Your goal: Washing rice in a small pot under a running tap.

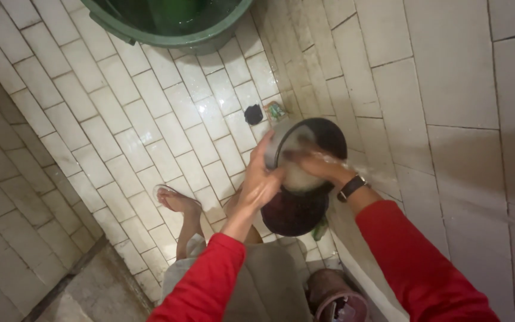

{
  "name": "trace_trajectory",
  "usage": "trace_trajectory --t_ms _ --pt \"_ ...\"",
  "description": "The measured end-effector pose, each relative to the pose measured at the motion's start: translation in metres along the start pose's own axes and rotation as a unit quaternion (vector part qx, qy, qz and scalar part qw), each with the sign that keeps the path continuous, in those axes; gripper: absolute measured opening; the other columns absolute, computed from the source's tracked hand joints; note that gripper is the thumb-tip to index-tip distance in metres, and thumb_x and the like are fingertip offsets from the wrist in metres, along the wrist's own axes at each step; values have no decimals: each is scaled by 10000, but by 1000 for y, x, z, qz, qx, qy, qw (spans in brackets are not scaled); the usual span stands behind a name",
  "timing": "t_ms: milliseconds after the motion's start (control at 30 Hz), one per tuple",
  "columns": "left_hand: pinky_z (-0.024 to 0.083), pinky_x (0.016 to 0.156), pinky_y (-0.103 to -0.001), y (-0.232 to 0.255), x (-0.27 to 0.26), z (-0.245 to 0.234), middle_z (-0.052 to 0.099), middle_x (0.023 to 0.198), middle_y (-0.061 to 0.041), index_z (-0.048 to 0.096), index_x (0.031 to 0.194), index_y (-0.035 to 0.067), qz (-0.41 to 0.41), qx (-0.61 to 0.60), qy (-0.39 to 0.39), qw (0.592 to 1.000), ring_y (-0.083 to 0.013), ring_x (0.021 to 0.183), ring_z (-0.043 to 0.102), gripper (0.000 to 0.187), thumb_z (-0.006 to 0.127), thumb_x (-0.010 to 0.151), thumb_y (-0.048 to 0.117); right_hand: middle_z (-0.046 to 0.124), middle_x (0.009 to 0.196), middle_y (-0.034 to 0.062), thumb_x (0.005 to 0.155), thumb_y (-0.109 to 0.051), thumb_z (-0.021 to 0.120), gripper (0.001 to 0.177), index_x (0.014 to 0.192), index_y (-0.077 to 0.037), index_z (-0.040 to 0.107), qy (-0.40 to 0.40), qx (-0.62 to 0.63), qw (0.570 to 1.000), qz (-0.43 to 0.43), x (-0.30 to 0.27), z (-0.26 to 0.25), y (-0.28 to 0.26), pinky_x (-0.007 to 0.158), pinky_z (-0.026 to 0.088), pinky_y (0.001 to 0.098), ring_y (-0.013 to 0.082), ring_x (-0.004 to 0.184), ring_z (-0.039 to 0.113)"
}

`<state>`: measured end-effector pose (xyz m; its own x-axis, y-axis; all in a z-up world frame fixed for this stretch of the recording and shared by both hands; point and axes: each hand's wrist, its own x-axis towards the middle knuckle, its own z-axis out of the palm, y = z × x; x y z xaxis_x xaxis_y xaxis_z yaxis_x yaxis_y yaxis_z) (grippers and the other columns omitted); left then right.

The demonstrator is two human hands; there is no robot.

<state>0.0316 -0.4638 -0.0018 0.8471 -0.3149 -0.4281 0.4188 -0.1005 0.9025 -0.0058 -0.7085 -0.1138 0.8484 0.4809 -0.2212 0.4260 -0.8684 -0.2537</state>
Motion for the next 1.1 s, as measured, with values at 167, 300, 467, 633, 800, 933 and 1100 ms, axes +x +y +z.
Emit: trace_trajectory --t_ms 167,300,467,633,800,933,1100 --pt "394 1158 -415 4 -4 4 368 1560 -258 313 1588 137 0 20 -36 999 -405 1453 390 874 679 800 42 597 1370 71 856 -229 662 618 1426 -40 514 -169 545 766 296 22 -84 -55 996 465 340 218 1220 569" --pt "335 1193 -430 -13 1 5 366 1573 -262 297 1592 120 16 36 -22 999 -418 1470 358 902 700 794 1 712 1237 105 886 -247 693 534 1341 24 631 -136 588 685 408 33 -58 -53 896 528 333 229 1091 650" --pt "374 1157 -393 -22 3 11 399 1566 -233 288 1605 129 5 -5 -30 1000 -362 1448 405 900 655 798 -28 699 1076 157 977 -326 654 486 1287 38 564 -2 608 558 565 53 -65 -46 621 570 390 272 865 692" --pt "483 1046 -366 -2 4 9 375 1580 -199 288 1595 151 -37 -76 -7 996 -322 1363 507 875 591 796 -37 673 1025 94 977 -344 572 420 1268 -43 606 68 680 473 557 29 3 -16 584 517 371 221 771 640" --pt "487 854 -426 -7 1 9 485 1544 -229 244 1672 201 -149 -183 -29 971 -472 1057 626 918 542 839 -43 706 966 90 898 -299 595 348 1155 -76 668 86 596 612 512 23 -20 -18 611 525 366 210 767 671" --pt "424 1108 -378 -33 -2 14 377 1587 -236 249 1653 142 52 -43 -19 998 -329 1415 438 944 601 818 -124 761 932 126 809 -241 658 272 1009 -71 726 90 472 744 465 32 -19 -26 698 561 397 243 846 734" --pt "499 734 -381 0 -3 7 417 1567 -175 241 1612 223 -129 -116 -32 984 -330 898 610 913 556 806 -68 709 1017 124 925 -327 563 316 1051 -68 694 219 730 304 571 59 -5 -34 781 522 501 300 937 664"
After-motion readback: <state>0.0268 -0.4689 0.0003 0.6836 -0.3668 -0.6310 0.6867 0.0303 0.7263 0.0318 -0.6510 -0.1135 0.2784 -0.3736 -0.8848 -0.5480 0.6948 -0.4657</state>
